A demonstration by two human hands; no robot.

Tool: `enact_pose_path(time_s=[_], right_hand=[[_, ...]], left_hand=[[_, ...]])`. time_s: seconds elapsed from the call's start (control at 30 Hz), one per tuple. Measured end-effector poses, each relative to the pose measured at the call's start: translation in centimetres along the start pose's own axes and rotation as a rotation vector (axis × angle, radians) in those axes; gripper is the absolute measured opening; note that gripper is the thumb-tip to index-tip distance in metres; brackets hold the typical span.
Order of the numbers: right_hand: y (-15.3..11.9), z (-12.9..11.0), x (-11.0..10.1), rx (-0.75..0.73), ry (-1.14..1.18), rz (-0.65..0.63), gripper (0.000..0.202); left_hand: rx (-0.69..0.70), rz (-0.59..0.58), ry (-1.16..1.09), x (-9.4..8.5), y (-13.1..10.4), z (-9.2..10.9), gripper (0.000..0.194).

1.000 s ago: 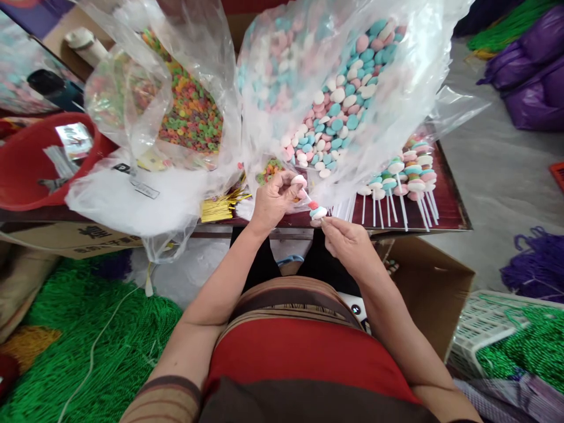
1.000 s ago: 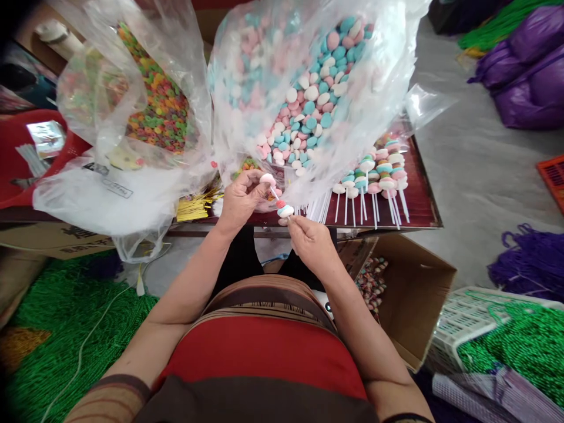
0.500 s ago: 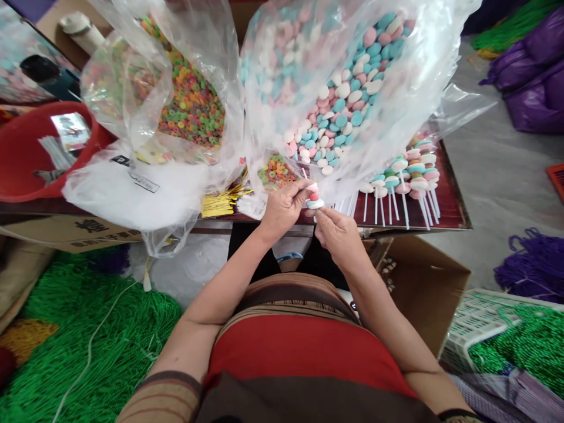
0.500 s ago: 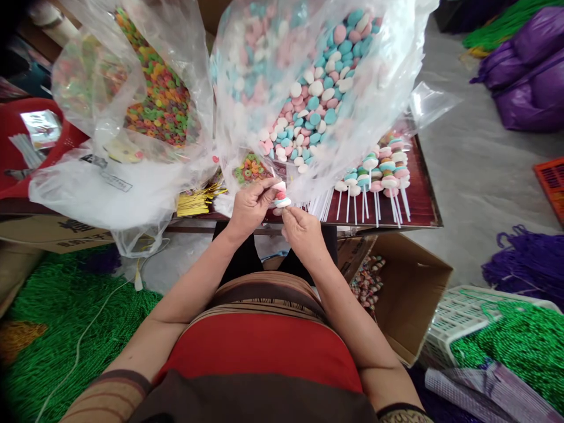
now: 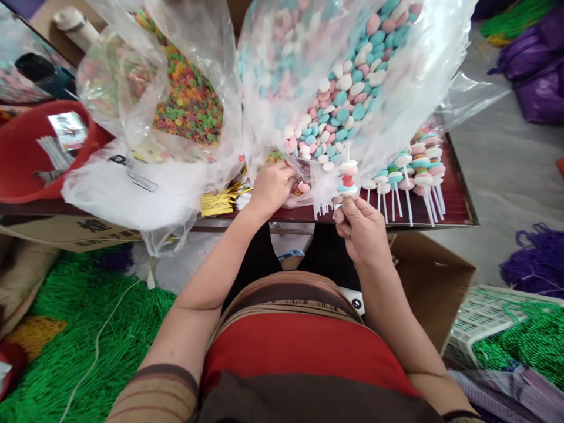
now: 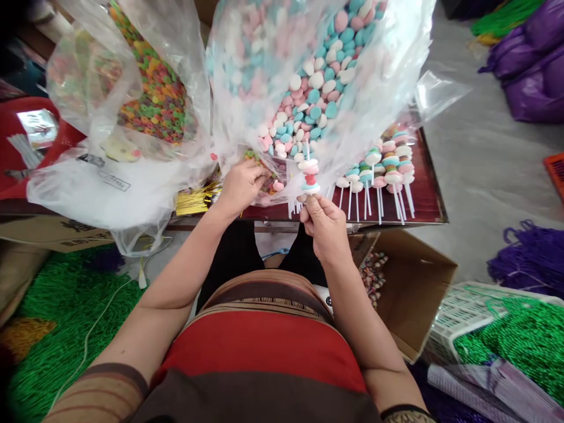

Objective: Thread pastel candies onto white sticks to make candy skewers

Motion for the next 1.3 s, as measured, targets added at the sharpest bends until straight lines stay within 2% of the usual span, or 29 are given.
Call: enact_pose_path(time_s=[0.13, 0.27, 0.5, 0.67, 0.8, 0.9, 1.03, 1.17, 1.3], right_hand=[[-0.1, 0.8, 0.3, 0.032, 0.005, -0.007, 0.042], [-0.1, 1.0, 0.4, 0.039, 0.017, -0.012, 0.047], [-0.2, 1.3, 0.5, 0.053, -0.011, -0.021, 0.049], [-0.2, 1.5, 0.5, 0.041, -0.041, -0.024, 0.050], [-0.1, 1.7, 0.6, 0.042, -0.025, -0.029, 0.052], [0.0, 1.8, 0.9, 0.045, -0.001, -0.038, 0.052], [0.1, 1.8, 1.3, 0.036, -0.020, -0.054, 0.050], [0.3, 1.8, 1.6, 0.045, -0.079, -0.073, 0.049], [0.4, 1.8, 1.4, 0.045, -0.072, -0.058, 0.050]], left_hand=[[0.010, -0.149, 0.210, 2.3, 0.8, 1.1, 0.023], [0.037, -0.231, 0.265, 3.3, 0.5, 2.0, 0.023], [0.013, -0.206, 0.253, 3.1, 0.2, 1.4, 0.016], [0.024, -0.206, 0.097, 2.6, 0.7, 0.4, 0.006], [-0.120, -0.073, -0.070, -0.1, 0.8, -1.9, 0.015], [-0.167, -0.005, -0.066, -1.7, 0.9, -3.3, 0.021], [-0.127, -0.068, 0.031, -1.2, 1.1, -3.6, 0.020], [-0.060, -0.089, 0.144, -0.2, 1.0, -2.6, 0.014], [-0.021, -0.120, 0.243, 0.8, 0.8, -1.7, 0.018]])
Point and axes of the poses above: each hand's wrist, its own y-axis towards the middle knuckle, its own x-axis out of the palm, z = x × y, the point moved 9 cm from there along y, towards the middle knuckle, and after that the axes turned 3 degrees about x, right-handed, at the moved point
